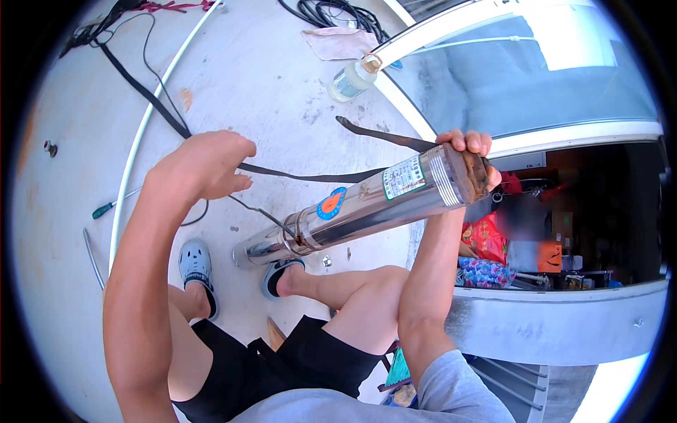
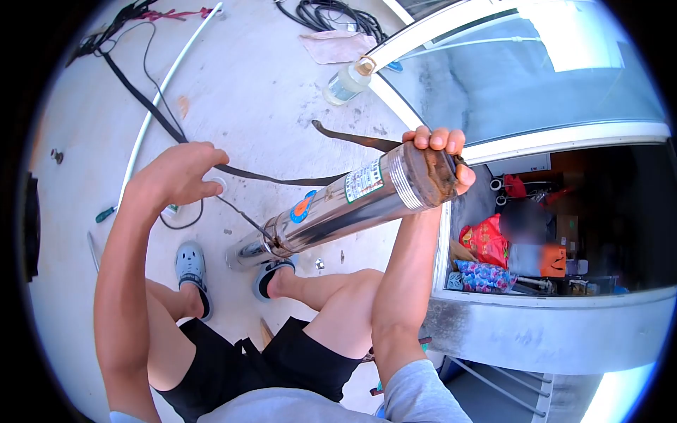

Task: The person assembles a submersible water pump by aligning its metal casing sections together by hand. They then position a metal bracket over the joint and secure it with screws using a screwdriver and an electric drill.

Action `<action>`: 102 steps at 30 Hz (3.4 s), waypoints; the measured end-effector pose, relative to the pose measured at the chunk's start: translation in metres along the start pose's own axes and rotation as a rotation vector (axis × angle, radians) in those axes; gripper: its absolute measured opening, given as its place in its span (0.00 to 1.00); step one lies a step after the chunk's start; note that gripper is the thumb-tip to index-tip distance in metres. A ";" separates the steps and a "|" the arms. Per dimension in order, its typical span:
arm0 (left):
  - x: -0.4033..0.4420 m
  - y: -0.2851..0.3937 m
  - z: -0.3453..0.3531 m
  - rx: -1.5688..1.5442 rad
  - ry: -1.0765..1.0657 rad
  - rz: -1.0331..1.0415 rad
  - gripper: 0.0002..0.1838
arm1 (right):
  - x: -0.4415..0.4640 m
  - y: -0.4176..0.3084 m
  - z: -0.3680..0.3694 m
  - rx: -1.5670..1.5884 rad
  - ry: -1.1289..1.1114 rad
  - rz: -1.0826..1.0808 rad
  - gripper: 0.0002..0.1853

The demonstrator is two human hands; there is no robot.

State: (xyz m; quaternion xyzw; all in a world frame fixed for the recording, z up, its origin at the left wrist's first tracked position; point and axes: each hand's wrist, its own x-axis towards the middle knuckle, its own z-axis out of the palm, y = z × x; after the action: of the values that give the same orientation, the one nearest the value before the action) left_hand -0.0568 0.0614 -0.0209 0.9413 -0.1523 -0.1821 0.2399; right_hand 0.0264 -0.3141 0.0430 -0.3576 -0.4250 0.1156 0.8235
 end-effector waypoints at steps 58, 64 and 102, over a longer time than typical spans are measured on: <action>0.003 0.007 0.005 0.043 0.023 -0.051 0.27 | -0.001 -0.018 -0.022 -0.073 0.214 0.021 0.20; 0.002 0.008 0.005 0.048 0.022 -0.051 0.27 | 0.000 -0.020 -0.026 -0.060 0.160 0.052 0.19; 0.000 0.012 0.000 0.102 0.009 -0.068 0.26 | 0.007 -0.013 -0.015 0.007 0.121 0.075 0.24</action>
State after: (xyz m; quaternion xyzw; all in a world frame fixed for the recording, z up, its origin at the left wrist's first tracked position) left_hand -0.0589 0.0516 -0.0151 0.9577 -0.1280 -0.1779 0.1862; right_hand 0.0411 -0.3271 0.0505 -0.3769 -0.3602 0.1261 0.8440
